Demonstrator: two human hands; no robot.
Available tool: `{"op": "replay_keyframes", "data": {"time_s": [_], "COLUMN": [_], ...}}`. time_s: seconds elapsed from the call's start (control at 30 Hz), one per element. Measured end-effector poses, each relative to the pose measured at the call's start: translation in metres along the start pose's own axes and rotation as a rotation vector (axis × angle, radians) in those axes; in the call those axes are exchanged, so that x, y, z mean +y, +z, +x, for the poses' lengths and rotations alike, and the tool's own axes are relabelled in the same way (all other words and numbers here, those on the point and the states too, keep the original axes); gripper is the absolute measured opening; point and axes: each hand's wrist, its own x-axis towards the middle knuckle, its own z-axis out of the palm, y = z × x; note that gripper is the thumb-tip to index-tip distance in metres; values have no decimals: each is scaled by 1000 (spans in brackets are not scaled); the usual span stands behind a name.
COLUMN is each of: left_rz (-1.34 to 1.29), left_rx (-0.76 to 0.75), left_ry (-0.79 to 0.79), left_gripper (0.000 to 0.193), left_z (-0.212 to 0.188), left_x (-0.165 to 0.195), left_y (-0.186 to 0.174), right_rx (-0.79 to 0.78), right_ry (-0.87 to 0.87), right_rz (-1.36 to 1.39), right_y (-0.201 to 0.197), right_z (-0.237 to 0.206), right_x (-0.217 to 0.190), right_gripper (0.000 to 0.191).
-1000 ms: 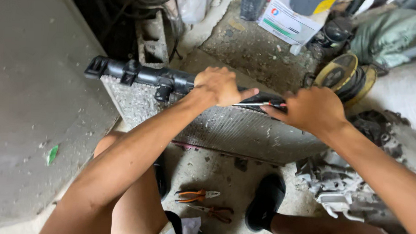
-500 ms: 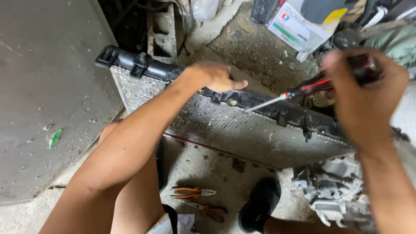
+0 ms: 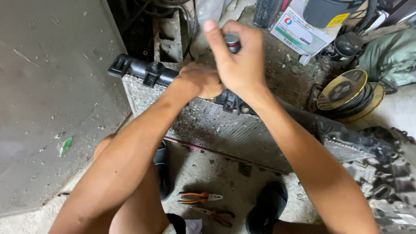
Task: The person uses a screwdriver to pry and loosen a plastic tank on a car radiator, then switches to pliers to pull and separate the tank from the core. The person continues prying along the seam and repositions the radiator to access different sections.
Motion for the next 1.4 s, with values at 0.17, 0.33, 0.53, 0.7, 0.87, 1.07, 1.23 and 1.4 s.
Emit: {"op": "replay_keyframes", "data": {"time_s": [0.17, 0.33, 0.53, 0.7, 0.87, 1.07, 1.23, 1.4], "left_rz": [-27, 3, -7, 5, 23, 17, 10, 20], "left_rx": [12, -54, 22, 120, -58, -103, -26, -85], "left_ry": [-15, 4, 41, 104, 11, 42, 83, 95], "left_gripper": [36, 33, 47, 59, 73, 71, 83, 103], "left_z": [-7, -12, -15, -17, -30, -42, -48, -47], "left_x": [7, 6, -6, -8, -5, -1, 1, 18], "left_y": [-2, -7, -3, 2, -9, -16, -17, -18], "right_rx": [-35, -83, -3, 86, 170, 156, 100, 143], "right_ry": [26, 71, 59, 57, 26, 16, 239, -74], "right_rz": [3, -24, -67, -97, -103, -8, 196, 5], "right_y": [17, 25, 24, 23, 18, 13, -5, -8], "right_z": [-2, 3, 8, 13, 21, 21, 4, -1], "right_x": [16, 12, 8, 14, 28, 27, 14, 11], "right_gripper": [48, 43, 44, 44, 42, 35, 30, 34]}}
